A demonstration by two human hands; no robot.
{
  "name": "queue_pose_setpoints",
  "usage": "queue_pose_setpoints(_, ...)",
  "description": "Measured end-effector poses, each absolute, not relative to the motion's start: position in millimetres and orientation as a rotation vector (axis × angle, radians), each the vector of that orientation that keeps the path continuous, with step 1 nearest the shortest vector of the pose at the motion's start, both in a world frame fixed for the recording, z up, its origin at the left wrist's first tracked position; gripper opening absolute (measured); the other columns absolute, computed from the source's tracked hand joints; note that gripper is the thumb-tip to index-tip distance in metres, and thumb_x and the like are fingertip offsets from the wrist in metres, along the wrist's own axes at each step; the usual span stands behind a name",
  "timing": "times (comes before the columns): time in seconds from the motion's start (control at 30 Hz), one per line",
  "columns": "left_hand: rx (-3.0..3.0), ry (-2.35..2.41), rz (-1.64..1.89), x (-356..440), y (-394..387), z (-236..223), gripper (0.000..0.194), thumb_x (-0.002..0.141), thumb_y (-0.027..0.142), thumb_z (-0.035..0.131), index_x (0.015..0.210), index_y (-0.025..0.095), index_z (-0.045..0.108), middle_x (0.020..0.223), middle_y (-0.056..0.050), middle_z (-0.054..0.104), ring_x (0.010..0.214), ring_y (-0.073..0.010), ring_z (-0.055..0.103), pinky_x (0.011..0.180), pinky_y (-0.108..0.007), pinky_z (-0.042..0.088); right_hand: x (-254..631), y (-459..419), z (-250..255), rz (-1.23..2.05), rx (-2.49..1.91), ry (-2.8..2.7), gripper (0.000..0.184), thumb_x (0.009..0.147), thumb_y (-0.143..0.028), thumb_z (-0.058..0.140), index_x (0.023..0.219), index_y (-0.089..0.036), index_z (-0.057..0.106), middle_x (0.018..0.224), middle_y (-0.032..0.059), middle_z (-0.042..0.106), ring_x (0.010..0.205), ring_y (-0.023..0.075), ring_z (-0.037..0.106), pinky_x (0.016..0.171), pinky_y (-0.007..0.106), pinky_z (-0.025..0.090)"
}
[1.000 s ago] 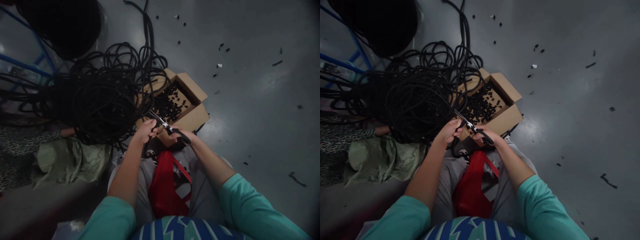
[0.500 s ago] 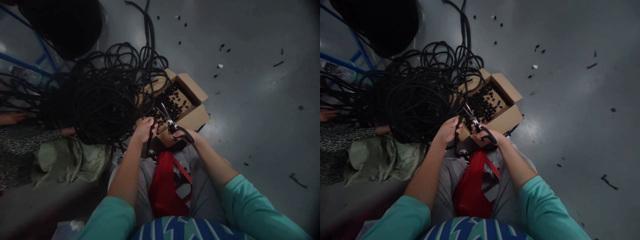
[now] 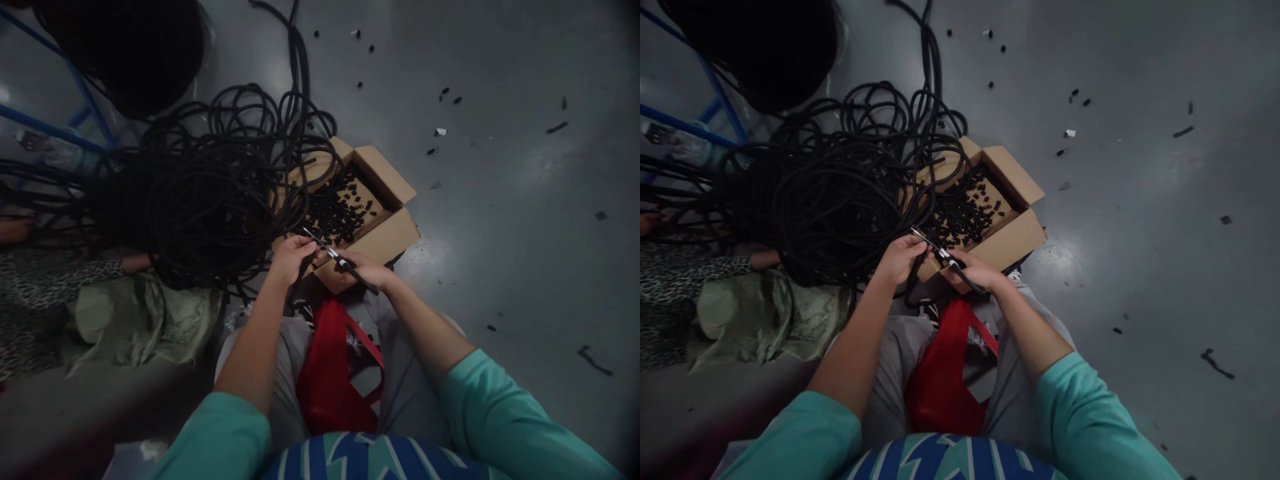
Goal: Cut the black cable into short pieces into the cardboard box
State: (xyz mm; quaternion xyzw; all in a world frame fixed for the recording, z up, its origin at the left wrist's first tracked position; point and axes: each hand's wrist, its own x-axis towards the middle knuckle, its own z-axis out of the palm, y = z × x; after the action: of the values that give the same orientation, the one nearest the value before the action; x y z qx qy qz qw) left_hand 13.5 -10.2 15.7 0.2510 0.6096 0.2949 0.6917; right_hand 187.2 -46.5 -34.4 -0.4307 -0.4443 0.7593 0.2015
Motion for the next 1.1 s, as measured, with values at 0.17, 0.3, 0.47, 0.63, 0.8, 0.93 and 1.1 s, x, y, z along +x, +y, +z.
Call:
queue_pose_setpoints(0.17, 0.636, 1.385, 0.606, 16.3, -12.4, 14.3, 0.018, 0.059, 0.016, 0.065, 0.065, 0.012, 0.049, 0.053, 0.0, 0.058, 0.045, -0.0097, 0.054, 0.045, -0.022, 0.04, 182.9, -47.7, -35.2, 2.042, -1.238, -1.301, 0.062, 0.052, -0.015, 0.056, 0.114, -0.017, 0.053, 0.094, 0.0027, 0.058, 0.083, 0.0174, 0.05, 0.078, 0.031, 0.039)
queue_pose_setpoints(0.3, 0.691, 1.355, 0.612, 15.0, -12.0, 15.0, 0.017, 0.06, 0.02, 0.064, 0.063, 0.012, 0.049, 0.054, 0.001, 0.057, 0.043, -0.0093, 0.053, 0.043, -0.021, 0.038, 180.6, -47.9, -33.2, 1.987, -1.237, -1.301, 0.059, 0.053, -0.016, 0.056, 0.112, -0.018, 0.056, 0.098, 0.0028, 0.058, 0.089, 0.0186, 0.05, 0.08, 0.031, 0.038)
queue_pose_setpoints(0.47, 0.762, 1.298, 0.635, 9.0, -9.8, 15.0, 0.016, 0.061, 0.022, 0.064, 0.062, 0.012, 0.052, 0.054, 0.001, 0.057, 0.041, -0.0067, 0.049, 0.043, -0.021, 0.038, 180.8, -46.7, -28.5, 1.962, -1.222, -1.297, 0.053, 0.051, -0.017, 0.058, 0.104, -0.016, 0.061, 0.088, 0.0014, 0.058, 0.082, 0.0172, 0.05, 0.076, 0.029, 0.038)
queue_pose_setpoints(0.63, 0.796, 1.324, 0.613, 3.3, -7.2, 13.8, 0.017, 0.063, 0.025, 0.063, 0.063, 0.013, 0.052, 0.056, 0.001, 0.058, 0.04, -0.0053, 0.046, 0.043, -0.02, 0.036, 179.5, -47.7, -22.5, 1.937, -1.265, -1.272, 0.047, 0.053, -0.017, 0.056, 0.099, -0.014, 0.064, 0.073, -0.0011, 0.056, 0.07, 0.0134, 0.048, 0.066, 0.025, 0.038)
queue_pose_setpoints(0.8, 0.878, 1.38, 0.605, 3.7, -7.2, 13.6, 0.018, 0.061, 0.023, 0.065, 0.07, 0.014, 0.052, 0.059, 0.003, 0.056, 0.043, -0.0039, 0.044, 0.044, -0.018, 0.034, 178.3, -47.1, -19.8, 1.94, -1.263, -1.238, 0.045, 0.052, -0.015, 0.055, 0.095, -0.014, 0.065, 0.067, -0.0017, 0.054, 0.063, 0.0111, 0.045, 0.059, 0.022, 0.036)
queue_pose_setpoints(0.93, 0.971, 1.47, 0.625, 5.7, -7.6, 15.5, 0.025, 0.056, 0.018, 0.068, 0.075, 0.015, 0.052, 0.065, 0.004, 0.056, 0.049, -0.0051, 0.048, 0.048, -0.019, 0.038, 178.3, -46.6, -22.0, 1.958, -1.273, -1.198, 0.039, 0.051, -0.016, 0.056, 0.089, -0.013, 0.065, 0.059, -0.0038, 0.05, 0.057, 0.0099, 0.044, 0.054, 0.021, 0.034)
queue_pose_setpoints(1.1, 1.135, 1.521, 0.589, 6.0, -6.4, 19.6, 0.014, 0.06, 0.017, 0.063, 0.072, 0.014, 0.058, 0.067, 0.0, 0.061, 0.055, -0.0086, 0.052, 0.051, -0.02, 0.04, 177.9, -47.7, -25.7, 2.133, -1.284, -1.053, 0.041, 0.051, -0.022, 0.057, 0.091, -0.013, 0.061, 0.051, -0.0067, 0.044, 0.047, 0.0081, 0.04, 0.048, 0.021, 0.03)
